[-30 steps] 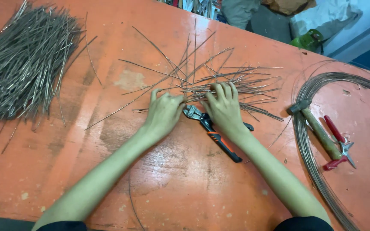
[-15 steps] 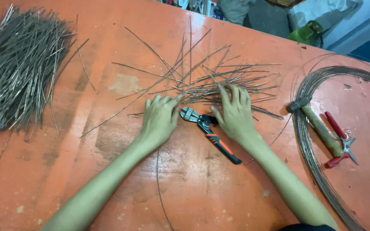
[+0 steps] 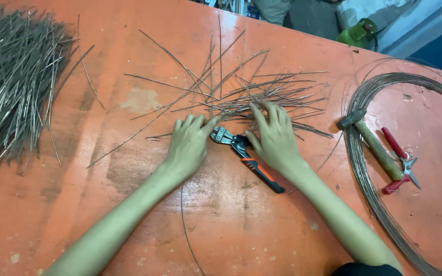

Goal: Sorting and cutting thin metal wires into specific lengths using a wire cutter on a workbench.

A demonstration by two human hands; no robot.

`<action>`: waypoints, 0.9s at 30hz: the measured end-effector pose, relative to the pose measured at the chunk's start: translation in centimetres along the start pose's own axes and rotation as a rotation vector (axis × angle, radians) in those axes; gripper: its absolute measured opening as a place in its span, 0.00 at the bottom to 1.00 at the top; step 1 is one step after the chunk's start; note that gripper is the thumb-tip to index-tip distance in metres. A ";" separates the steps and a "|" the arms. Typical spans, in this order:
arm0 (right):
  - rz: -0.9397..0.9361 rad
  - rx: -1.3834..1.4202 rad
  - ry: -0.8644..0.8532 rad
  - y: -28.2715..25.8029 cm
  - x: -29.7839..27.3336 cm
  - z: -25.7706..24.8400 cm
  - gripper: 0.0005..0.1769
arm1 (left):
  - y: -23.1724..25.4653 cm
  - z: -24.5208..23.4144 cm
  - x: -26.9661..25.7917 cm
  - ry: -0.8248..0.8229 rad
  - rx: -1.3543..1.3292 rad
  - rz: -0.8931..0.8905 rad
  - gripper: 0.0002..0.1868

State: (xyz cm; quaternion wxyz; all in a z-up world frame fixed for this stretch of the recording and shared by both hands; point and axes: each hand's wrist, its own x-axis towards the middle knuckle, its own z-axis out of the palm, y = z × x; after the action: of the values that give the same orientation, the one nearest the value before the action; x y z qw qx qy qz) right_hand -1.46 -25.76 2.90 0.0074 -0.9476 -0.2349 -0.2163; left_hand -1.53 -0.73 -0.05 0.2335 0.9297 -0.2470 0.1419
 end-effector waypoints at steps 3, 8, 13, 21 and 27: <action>-0.127 0.117 0.056 -0.9 2.9 0.1 0.32 | 0.6 0.5 0.2 0.008 -0.019 0.045 0.25; -0.182 0.313 0.012 2.3 4.5 4.8 0.21 | 2.1 -1.8 -1.3 0.022 -0.012 -0.032 0.17; -0.171 0.241 0.000 3.5 4.2 4.9 0.19 | 3.1 -2.1 -4.2 -0.033 -0.032 -0.134 0.19; 0.098 0.252 -0.244 2.1 5.2 2.0 0.57 | 3.8 -2.1 -4.6 -0.013 0.028 -0.021 0.21; 0.233 0.207 -0.342 1.8 4.7 1.6 0.55 | 2.9 -0.9 -4.9 0.001 0.053 -0.051 0.21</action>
State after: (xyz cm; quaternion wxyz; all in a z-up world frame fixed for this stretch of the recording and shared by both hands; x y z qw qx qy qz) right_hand 3.75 -25.14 3.53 0.0895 -0.9854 -0.1426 -0.0249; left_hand -7.33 -0.62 -0.11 0.2127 0.9414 -0.2193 0.1428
